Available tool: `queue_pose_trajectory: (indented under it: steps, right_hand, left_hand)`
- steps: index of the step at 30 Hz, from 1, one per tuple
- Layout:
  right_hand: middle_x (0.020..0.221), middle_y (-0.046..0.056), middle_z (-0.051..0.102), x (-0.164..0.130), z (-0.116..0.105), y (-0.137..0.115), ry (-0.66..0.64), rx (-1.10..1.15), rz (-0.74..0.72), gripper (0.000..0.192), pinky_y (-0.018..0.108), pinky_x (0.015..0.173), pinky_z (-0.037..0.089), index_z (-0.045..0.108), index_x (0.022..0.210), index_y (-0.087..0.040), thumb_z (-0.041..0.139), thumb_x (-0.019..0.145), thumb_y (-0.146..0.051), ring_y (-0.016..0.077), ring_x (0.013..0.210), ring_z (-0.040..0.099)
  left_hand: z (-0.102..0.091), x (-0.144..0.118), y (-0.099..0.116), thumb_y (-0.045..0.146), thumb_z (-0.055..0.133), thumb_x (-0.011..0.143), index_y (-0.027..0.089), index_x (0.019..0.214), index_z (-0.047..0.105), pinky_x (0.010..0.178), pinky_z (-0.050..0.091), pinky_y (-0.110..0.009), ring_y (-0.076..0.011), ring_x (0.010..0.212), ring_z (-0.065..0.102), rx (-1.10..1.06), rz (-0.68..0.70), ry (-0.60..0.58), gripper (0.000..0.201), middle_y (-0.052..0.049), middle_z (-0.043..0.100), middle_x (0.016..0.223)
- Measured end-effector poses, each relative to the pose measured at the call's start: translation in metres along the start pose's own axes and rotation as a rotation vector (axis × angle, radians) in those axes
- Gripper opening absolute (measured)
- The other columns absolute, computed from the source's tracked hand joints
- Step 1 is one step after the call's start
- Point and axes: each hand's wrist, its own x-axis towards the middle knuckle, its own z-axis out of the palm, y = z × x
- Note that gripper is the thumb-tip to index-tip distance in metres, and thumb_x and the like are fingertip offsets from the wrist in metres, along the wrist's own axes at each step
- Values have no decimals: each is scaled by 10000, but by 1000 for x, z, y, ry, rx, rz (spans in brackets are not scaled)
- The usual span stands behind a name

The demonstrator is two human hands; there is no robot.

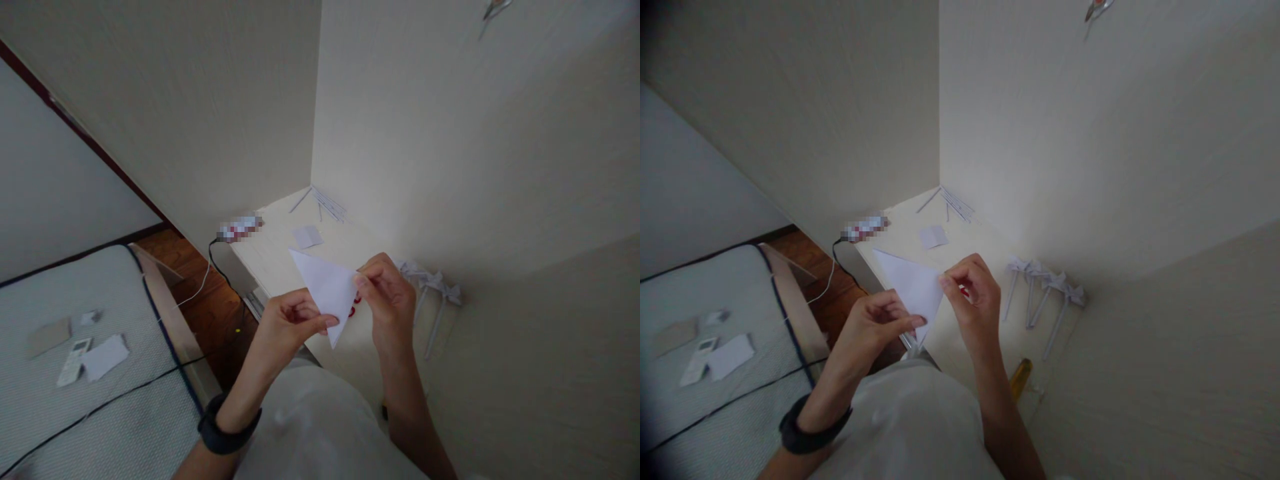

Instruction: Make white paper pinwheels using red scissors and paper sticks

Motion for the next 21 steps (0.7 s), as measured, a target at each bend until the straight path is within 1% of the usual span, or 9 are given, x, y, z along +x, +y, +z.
queue_pose_trajectory:
  steps: [2, 5, 10, 14, 15, 17, 19, 21]
  right_hand:
    - [718, -20, 484, 0, -1, 2, 17, 3, 3, 225, 283, 584, 365, 577, 663, -218, 655, 874, -214, 142, 659, 469]
    - [708, -23, 475, 1, -1, 4, 52, 15, 9, 225, 287, 583, 368, 572, 667, -219, 651, 878, -235, 143, 648, 468]
    - [699, -27, 467, 3, -2, 5, 61, 4, 23, 257, 285, 593, 367, 537, 647, -218, 644, 880, -231, 140, 642, 462]
    - [676, -34, 459, 5, -3, 5, 33, 10, 41, 271, 279, 594, 358, 527, 630, -215, 642, 874, -220, 132, 625, 437]
    - [670, -34, 457, 6, -3, 5, 23, 12, 53, 275, 279, 595, 359, 524, 625, -216, 641, 873, -226, 132, 621, 433]
    - [662, -35, 455, 7, -4, 4, 4, 13, 71, 275, 280, 597, 366, 522, 623, -217, 634, 872, -241, 133, 618, 432]
    - [665, -33, 462, 7, -5, 3, -41, 6, 82, 268, 278, 596, 370, 526, 626, -215, 634, 869, -253, 134, 625, 443]
    - [686, -28, 480, 8, -5, 1, -145, -4, 92, 257, 275, 601, 385, 537, 632, -213, 639, 864, -258, 136, 647, 472]
  left_hand:
    - [0, 0, 0, 217, 881, 588, 178, 626, 730, 493, 497, -222, -114, 472, 582, 15, -35, -38, 160, -13, 692, 559]
    - [2, -1, 1, 193, 859, 593, 179, 647, 723, 534, 491, -227, -117, 516, 590, 56, -63, -89, 147, -16, 699, 595]
    - [3, 0, 2, 232, 839, 609, 189, 571, 658, 526, 458, -232, -113, 497, 527, 152, 3, -106, 189, 19, 613, 527]
    - [-1, 0, 2, 306, 811, 680, 183, 601, 680, 501, 427, -228, -113, 478, 511, 147, 1, -115, 196, 7, 611, 516]
    - [-2, 0, 1, 315, 802, 699, 181, 608, 688, 506, 424, -228, -114, 484, 514, 148, 15, -95, 198, 4, 614, 521]
    - [-5, -1, 0, 311, 792, 721, 182, 633, 707, 533, 427, -225, -117, 527, 532, 140, 79, -3, 177, 0, 633, 565]
    - [-9, 0, 0, 289, 781, 737, 190, 653, 718, 568, 430, -217, -118, 587, 543, 116, 169, 140, 145, 6, 641, 617]
    - [-14, 1, 1, 272, 765, 750, 197, 645, 711, 587, 424, -213, -117, 614, 528, 96, 255, 293, 140, 18, 620, 629]
